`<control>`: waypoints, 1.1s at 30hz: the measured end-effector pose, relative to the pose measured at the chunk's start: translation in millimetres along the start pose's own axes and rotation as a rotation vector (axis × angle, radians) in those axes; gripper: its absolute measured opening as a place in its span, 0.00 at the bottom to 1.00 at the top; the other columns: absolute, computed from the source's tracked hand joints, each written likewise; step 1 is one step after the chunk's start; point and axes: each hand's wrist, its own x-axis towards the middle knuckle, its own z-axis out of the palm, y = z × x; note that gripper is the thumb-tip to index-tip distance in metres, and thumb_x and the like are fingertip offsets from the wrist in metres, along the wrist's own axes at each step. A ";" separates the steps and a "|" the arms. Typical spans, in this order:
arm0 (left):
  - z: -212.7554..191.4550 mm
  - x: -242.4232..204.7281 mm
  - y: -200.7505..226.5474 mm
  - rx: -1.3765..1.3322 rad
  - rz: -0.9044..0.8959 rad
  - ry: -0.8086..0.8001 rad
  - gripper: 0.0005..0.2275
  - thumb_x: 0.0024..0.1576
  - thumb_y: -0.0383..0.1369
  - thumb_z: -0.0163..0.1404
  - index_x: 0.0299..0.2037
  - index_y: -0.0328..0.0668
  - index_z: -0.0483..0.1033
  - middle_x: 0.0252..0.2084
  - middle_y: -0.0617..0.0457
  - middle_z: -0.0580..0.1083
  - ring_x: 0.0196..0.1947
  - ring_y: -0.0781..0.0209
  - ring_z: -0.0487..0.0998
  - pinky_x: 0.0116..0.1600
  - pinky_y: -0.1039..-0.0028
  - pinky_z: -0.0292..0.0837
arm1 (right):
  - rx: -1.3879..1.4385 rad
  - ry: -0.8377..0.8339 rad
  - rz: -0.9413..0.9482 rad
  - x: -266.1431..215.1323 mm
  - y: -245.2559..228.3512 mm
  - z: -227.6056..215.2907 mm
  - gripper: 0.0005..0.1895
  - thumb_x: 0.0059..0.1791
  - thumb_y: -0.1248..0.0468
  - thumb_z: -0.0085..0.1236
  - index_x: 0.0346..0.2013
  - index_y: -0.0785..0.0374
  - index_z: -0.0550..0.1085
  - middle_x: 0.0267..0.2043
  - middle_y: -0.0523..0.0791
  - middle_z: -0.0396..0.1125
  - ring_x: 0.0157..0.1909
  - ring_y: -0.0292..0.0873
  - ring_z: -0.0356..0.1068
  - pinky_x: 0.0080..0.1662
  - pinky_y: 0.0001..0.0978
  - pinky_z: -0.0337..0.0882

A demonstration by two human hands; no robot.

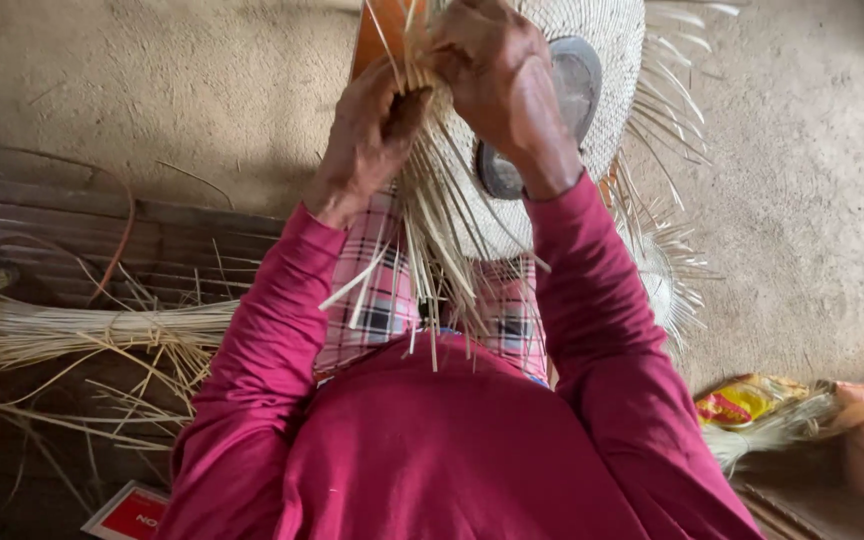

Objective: Weave a straw hat by hand using a wooden mold

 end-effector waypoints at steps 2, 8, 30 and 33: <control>-0.8 -0.2 7.9 -0.229 -0.038 -0.011 0.11 0.68 0.18 0.52 0.60 0.31 0.74 0.47 0.41 0.76 0.25 0.66 0.63 0.27 0.79 0.60 | 0.180 -0.105 0.211 -5.1 -1.6 -7.9 0.09 0.54 0.71 0.71 0.39 0.69 0.76 0.36 0.49 0.72 0.27 0.40 0.64 0.24 0.29 0.61; 0.7 -7.3 -0.9 -0.122 -0.014 -0.035 0.05 0.69 0.21 0.50 0.53 0.37 0.72 0.36 0.47 0.73 0.20 0.67 0.60 0.21 0.78 0.53 | 0.229 -0.135 0.142 9.6 -16.9 -25.9 0.09 0.47 0.77 0.71 0.35 0.66 0.77 0.45 0.48 0.71 0.39 0.50 0.70 0.40 0.44 0.67; 28.8 -27.1 -44.8 0.185 0.036 0.090 0.12 0.65 0.24 0.58 0.46 0.39 0.63 0.26 0.61 0.54 0.19 0.68 0.53 0.21 0.76 0.48 | -0.029 0.316 0.271 -140.8 -49.6 -14.1 0.02 0.53 0.74 0.58 0.36 0.68 0.77 0.44 0.49 0.67 0.41 0.46 0.64 0.40 0.38 0.65; 18.3 -11.7 -13.6 0.063 -0.107 0.012 0.04 0.64 0.24 0.51 0.36 0.35 0.74 0.21 0.59 0.60 0.15 0.70 0.53 0.16 0.78 0.44 | -0.141 0.499 0.592 -169.6 -38.0 -5.8 0.08 0.54 0.68 0.54 0.36 0.59 0.63 0.37 0.46 0.57 0.40 0.45 0.56 0.47 0.41 0.62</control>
